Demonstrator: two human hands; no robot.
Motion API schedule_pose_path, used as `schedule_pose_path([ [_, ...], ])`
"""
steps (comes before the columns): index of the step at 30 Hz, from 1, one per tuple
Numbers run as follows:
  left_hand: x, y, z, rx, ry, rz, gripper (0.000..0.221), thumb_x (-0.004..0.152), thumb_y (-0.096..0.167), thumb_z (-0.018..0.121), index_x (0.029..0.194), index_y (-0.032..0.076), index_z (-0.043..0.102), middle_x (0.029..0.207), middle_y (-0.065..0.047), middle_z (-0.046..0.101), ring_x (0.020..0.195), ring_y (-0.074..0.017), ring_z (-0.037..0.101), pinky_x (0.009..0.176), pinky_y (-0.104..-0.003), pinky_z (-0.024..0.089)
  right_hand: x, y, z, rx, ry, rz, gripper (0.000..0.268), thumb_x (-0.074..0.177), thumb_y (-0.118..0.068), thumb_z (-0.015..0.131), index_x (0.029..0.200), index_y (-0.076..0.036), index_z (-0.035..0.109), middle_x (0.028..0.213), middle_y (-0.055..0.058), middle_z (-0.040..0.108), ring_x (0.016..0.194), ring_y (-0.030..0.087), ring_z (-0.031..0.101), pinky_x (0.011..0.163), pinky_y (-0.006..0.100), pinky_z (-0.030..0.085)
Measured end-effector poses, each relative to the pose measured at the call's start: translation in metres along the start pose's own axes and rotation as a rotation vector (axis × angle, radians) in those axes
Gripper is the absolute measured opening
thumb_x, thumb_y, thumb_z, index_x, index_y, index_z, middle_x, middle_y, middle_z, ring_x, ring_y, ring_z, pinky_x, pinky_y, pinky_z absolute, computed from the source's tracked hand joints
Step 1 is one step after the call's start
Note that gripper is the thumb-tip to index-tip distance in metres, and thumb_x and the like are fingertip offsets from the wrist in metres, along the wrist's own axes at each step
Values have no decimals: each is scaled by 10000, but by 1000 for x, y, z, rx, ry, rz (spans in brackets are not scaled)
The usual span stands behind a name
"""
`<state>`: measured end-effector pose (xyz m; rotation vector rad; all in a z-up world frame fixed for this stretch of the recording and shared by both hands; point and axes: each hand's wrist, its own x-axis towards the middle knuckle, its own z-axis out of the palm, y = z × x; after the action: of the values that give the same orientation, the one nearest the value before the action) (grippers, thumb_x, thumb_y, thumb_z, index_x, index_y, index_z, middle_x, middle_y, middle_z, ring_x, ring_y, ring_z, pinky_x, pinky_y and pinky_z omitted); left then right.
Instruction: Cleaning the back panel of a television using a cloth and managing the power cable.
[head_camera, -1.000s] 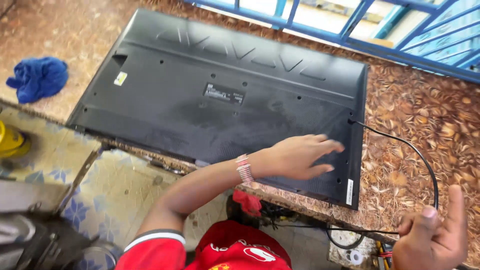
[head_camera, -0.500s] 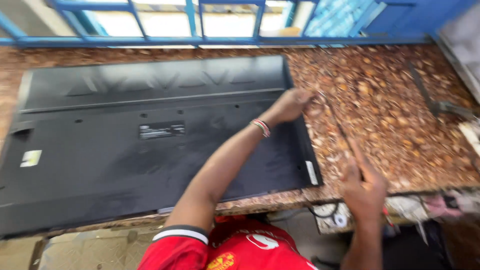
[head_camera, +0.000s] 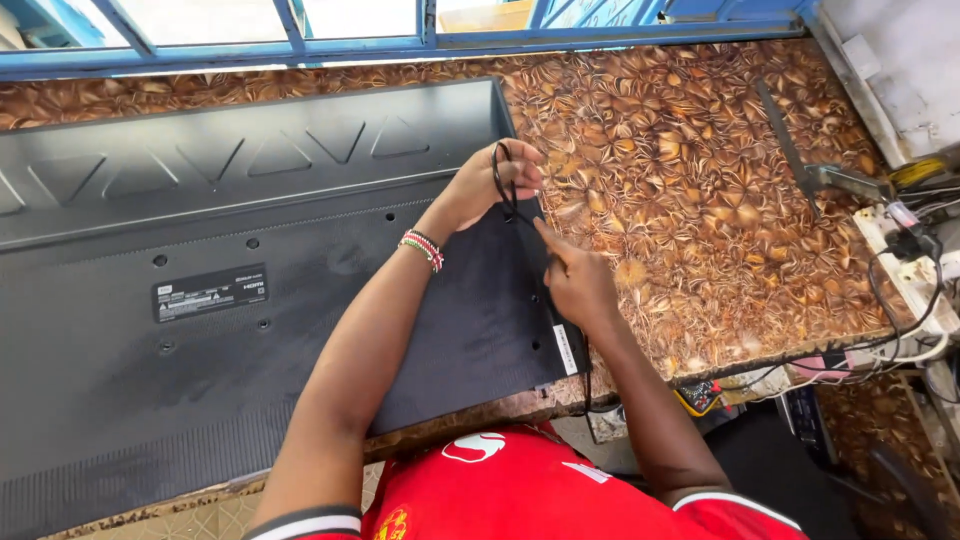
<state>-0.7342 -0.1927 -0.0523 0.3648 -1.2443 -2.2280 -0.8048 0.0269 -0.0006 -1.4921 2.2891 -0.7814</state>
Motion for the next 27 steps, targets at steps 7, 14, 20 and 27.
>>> schedule_pose_path([
  [7,-15,17,9,231,-178,92,408,936,107,777,1289,-22,618,994,-154,740,827,-122,707,698,-193,598,25,43,40,81,96,142,521,971,-174,502,1392,-454,627,1066,162,758,1017,473,679,908,590,540],
  [14,-1,11,-11,38,-435,-109,664,971,497,603,1481,79,532,1333,-204,673,1295,-247,641,1046,-230,477,34,57,53,211,160,257,424,995,-216,522,1344,-396,682,1275,91,710,1208,385,626,1048,541,484],
  [20,-4,8,-7,174,-623,-22,849,884,206,949,1571,116,460,1388,-240,608,1251,-227,553,1119,-367,485,36,85,55,387,178,-64,417,992,-35,545,1364,-125,714,1274,255,684,1206,421,619,1017,526,478],
  [27,18,3,-32,227,-758,48,677,1023,247,854,1573,185,465,1474,-178,627,1395,-259,572,1175,-421,470,21,64,29,886,11,393,363,1006,-133,538,1345,-175,662,533,-86,304,415,14,264,351,198,193],
])
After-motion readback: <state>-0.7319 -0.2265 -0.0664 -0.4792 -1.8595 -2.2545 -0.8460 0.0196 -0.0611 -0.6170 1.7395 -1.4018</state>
